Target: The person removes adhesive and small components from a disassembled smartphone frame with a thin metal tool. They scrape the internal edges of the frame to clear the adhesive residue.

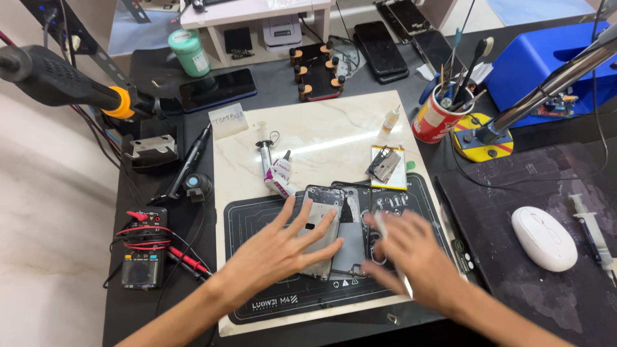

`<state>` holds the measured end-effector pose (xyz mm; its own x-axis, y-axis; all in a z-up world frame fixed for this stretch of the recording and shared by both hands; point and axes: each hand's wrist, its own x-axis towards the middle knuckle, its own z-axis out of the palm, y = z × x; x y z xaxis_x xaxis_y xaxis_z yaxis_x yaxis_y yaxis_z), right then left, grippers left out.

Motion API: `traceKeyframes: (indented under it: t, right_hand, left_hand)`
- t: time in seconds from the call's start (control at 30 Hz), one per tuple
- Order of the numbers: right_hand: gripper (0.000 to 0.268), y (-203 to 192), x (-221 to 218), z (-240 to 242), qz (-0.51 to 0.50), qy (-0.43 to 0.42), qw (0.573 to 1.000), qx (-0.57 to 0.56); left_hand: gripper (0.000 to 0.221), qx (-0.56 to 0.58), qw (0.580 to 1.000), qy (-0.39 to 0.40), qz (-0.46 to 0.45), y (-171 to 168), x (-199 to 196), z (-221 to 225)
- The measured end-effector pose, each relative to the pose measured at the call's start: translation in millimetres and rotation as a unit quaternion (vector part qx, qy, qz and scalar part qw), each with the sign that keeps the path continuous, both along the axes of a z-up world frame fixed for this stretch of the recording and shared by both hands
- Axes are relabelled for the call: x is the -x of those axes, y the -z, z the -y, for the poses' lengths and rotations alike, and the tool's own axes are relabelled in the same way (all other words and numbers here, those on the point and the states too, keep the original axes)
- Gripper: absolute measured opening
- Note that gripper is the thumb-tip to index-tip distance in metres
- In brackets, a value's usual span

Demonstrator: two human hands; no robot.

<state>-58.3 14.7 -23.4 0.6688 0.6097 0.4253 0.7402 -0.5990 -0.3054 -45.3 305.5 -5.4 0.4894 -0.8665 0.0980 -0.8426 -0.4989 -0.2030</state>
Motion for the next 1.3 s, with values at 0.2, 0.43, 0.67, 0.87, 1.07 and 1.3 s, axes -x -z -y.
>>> traceKeyframes:
  t: [0.2, 0.43, 0.67, 0.87, 1.07, 1.3]
  right_hand:
    - [0.039, 7, 20, -10, -0.029, -0.038, 0.999, 0.022]
    - [0.037, 3, -7, -13, -0.024, -0.044, 0.997, 0.063]
    - [0.033, 6, -43, -17, 0.071, -0.036, 0.992, 0.093]
    - [0.037, 6, -80, -22, 0.092, 0.001, 0.992, 0.089]
    - [0.022, 2, -72, -5, 0.041, 0.015, 0.999, -0.01]
    - [0.032, 6, -8, 50, -0.289, 0.105, 0.918, -0.251]
  left_hand:
    - [0.081, 0.022, 0.999, 0.032, 0.014, -4, 6, -9]
    - [0.074, 0.075, 0.997, 0.021, -0.005, -7, 30, -14]
    - [0.081, 0.106, 0.991, 0.031, -0.075, -18, 43, -14]
    - [0.081, 0.08, 0.994, 0.042, -0.066, -20, 40, 7]
    - [0.09, 0.07, 0.987, 0.081, -0.119, -11, 21, 47]
    - [0.072, 0.141, 0.983, 0.072, -0.093, 23, -3, 70]
